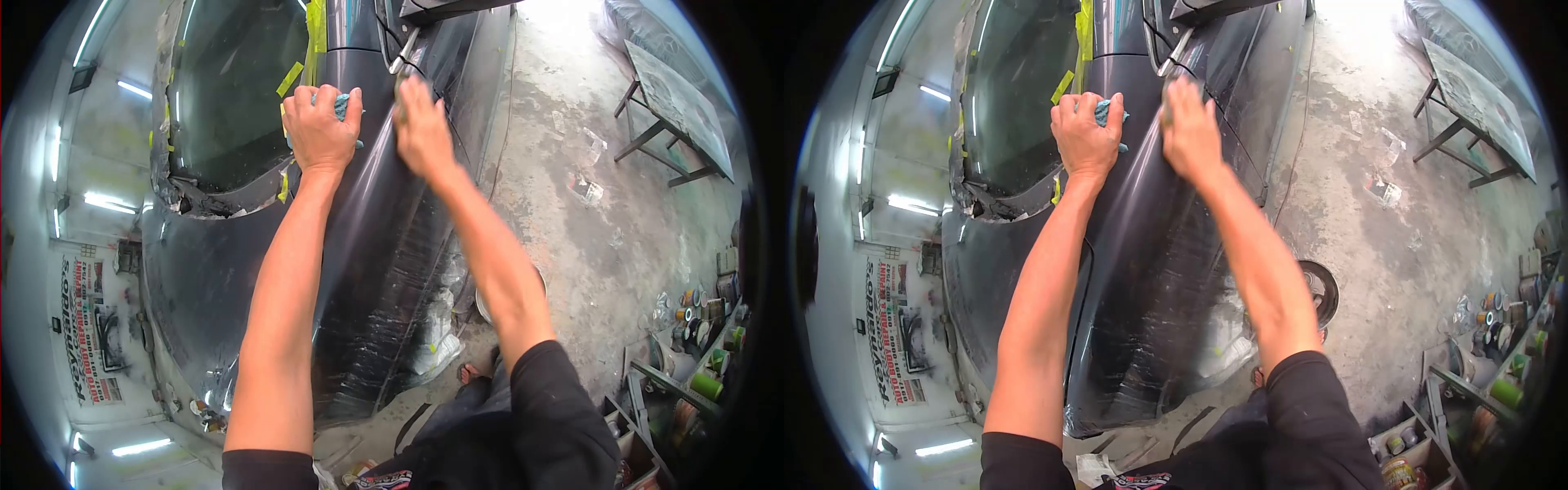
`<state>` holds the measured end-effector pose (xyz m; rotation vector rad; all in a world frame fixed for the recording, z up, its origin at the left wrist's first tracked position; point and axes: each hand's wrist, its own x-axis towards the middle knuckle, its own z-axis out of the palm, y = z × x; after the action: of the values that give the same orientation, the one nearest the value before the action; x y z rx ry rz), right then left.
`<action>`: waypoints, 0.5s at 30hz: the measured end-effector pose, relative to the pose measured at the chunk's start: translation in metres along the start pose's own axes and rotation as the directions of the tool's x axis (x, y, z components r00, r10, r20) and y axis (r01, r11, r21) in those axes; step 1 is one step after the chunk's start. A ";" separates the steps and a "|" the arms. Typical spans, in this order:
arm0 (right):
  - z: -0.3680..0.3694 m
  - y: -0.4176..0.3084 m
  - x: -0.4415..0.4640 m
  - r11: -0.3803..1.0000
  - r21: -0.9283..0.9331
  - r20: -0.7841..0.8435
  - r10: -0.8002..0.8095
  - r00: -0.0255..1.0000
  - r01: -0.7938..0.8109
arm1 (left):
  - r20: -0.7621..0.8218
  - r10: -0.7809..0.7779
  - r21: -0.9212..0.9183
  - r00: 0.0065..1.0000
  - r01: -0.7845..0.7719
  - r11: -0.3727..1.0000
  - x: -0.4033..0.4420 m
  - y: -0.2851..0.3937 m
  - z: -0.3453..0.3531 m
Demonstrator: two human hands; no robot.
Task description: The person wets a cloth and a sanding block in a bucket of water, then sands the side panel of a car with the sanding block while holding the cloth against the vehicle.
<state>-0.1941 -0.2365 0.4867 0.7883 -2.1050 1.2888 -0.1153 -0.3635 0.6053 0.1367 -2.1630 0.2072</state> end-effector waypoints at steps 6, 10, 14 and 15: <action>-0.046 -0.138 -0.246 0.897 0.410 0.272 -0.294 0.916 0.166 | 0.020 -0.011 0.028 1.000 0.010 1.000 0.000 0.001 -0.001; -0.042 -0.075 -0.153 0.934 0.294 0.174 -0.260 0.950 0.202 | 0.014 0.003 0.031 1.000 -0.004 1.000 -0.001 0.000 0.000; -0.004 -0.021 -0.049 0.956 0.239 -0.052 0.185 0.981 -0.168 | 0.007 0.024 0.021 1.000 -0.024 0.999 -0.002 -0.003 0.003; 0.002 -0.032 -0.052 0.954 0.241 -0.090 0.202 0.975 -0.175 | 0.006 0.026 0.022 1.000 -0.026 0.999 -0.002 -0.005 0.003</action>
<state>-0.1361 -0.2404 0.4683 0.6013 -2.0008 1.6658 -0.1162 -0.3687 0.6023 0.1218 -2.1691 0.2467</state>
